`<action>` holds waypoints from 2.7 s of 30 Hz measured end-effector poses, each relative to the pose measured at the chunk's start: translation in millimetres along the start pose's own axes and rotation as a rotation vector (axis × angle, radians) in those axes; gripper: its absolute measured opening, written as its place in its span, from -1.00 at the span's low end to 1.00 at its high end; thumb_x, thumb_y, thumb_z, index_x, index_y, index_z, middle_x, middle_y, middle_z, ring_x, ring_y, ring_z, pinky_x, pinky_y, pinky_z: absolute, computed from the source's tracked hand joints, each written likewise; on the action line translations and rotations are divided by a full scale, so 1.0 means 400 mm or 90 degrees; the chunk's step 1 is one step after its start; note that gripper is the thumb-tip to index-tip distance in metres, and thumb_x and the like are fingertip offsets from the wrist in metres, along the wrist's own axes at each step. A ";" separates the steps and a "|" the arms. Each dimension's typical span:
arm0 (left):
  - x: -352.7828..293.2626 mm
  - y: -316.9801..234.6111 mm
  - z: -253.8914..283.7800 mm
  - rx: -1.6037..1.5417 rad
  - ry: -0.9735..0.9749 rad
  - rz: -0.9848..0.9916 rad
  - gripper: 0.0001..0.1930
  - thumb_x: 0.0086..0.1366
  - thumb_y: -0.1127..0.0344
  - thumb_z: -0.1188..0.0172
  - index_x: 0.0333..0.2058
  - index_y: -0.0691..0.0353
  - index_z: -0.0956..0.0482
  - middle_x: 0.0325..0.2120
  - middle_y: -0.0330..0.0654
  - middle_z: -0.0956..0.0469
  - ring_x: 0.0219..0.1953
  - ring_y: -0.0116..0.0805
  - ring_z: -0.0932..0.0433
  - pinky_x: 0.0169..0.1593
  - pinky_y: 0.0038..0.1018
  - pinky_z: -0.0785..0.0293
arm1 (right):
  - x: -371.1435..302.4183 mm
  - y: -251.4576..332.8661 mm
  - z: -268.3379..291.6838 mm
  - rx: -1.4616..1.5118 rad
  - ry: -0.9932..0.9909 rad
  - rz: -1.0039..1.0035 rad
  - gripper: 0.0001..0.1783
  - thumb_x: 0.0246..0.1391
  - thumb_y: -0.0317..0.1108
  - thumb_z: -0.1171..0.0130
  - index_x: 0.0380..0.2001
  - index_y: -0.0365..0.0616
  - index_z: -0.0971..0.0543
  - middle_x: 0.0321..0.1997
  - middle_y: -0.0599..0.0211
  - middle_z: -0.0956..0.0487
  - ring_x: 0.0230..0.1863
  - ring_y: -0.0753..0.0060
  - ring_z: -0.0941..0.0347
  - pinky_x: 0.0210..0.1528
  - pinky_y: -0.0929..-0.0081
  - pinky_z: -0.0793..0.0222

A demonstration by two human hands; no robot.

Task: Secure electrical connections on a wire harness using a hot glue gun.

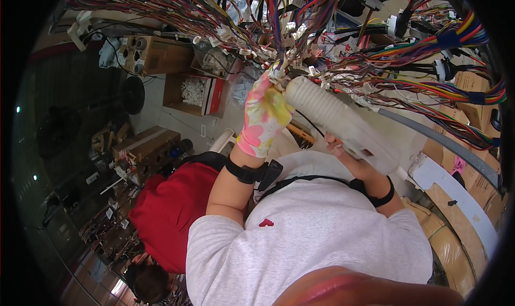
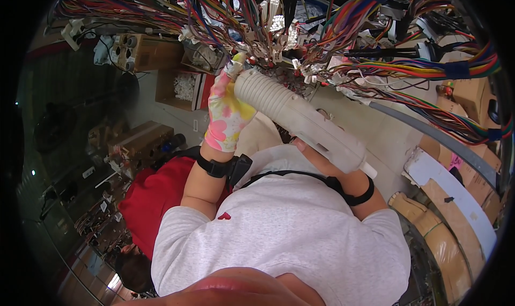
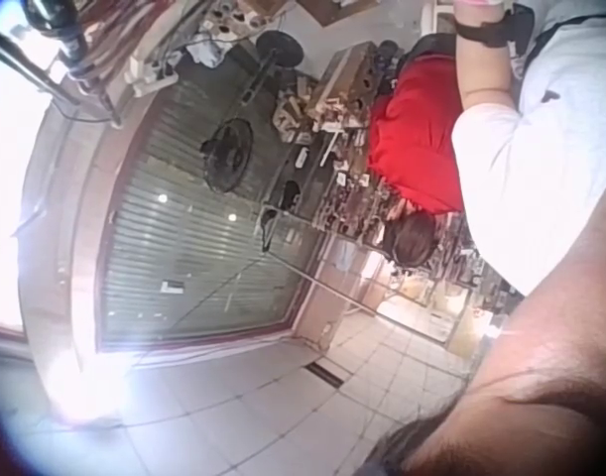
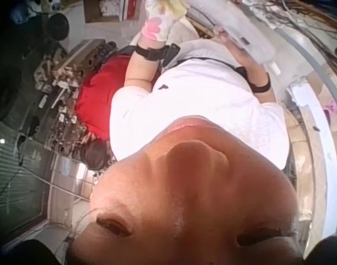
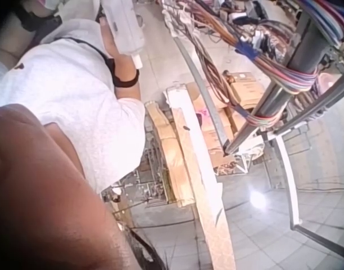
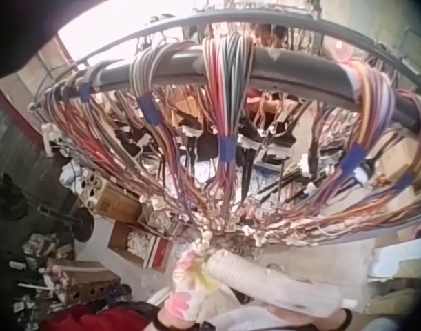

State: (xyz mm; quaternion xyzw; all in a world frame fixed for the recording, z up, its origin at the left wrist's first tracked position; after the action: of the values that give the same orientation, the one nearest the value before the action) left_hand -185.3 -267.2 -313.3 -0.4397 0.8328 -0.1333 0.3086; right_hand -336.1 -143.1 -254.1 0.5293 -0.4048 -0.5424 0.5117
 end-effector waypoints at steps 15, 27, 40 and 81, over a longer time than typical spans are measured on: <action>0.002 0.006 -0.022 -0.056 0.024 0.033 -0.51 0.30 0.13 -0.06 0.17 0.14 -0.33 -0.13 -0.20 -0.54 -0.28 -0.37 -0.58 -0.39 -0.46 -0.51 | 0.007 0.019 -0.009 -0.015 0.006 0.008 -0.72 0.13 -0.47 -0.10 -0.06 -0.23 -0.47 -0.14 0.25 -0.49 -0.09 0.41 -0.44 -0.10 0.46 -0.48; -0.002 -0.003 -0.019 -0.074 0.050 0.019 -0.55 0.36 0.23 0.00 0.20 0.17 -0.30 -0.13 -0.24 -0.51 -0.13 -0.42 -0.50 -0.07 -0.49 -0.43 | 0.010 0.019 -0.020 0.027 0.036 -0.004 -0.73 0.13 -0.47 -0.09 -0.07 -0.22 -0.45 -0.14 0.23 -0.48 -0.08 0.40 -0.44 -0.07 0.43 -0.48; 0.010 -0.005 -0.015 -0.085 0.008 0.026 -0.69 0.33 0.14 -0.06 -0.01 0.10 -0.45 -0.29 -0.27 -0.49 -0.29 -0.35 -0.48 -0.30 -0.47 -0.42 | -0.025 -0.047 0.010 0.064 -0.002 -0.010 -0.54 0.12 -0.35 -0.14 0.09 -0.21 -0.41 0.06 0.14 -0.50 0.08 0.27 -0.43 0.00 0.33 -0.43; 0.061 0.005 -0.071 -0.165 0.087 -0.040 -0.46 0.26 0.35 -0.14 0.21 0.17 -0.26 0.17 -0.19 -0.36 0.14 -0.37 -0.38 0.22 -0.19 -0.28 | -0.028 -0.019 0.023 0.078 -0.041 0.016 -0.35 0.12 -0.38 -0.16 0.25 -0.18 -0.20 0.11 0.09 -0.47 0.15 0.21 -0.39 -0.01 0.33 -0.41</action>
State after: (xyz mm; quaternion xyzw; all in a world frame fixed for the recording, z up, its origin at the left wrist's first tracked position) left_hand -214.7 -287.4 -302.0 -0.4914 0.8481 -0.0638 0.1875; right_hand -347.2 -131.9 -258.8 0.5367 -0.4605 -0.5267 0.4717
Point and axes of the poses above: each hand's wrist, its own x-axis towards the middle knuckle, its own z-axis out of the back of the hand, y = z × x, the point moved 10 cm from there along x, towards the middle knuckle
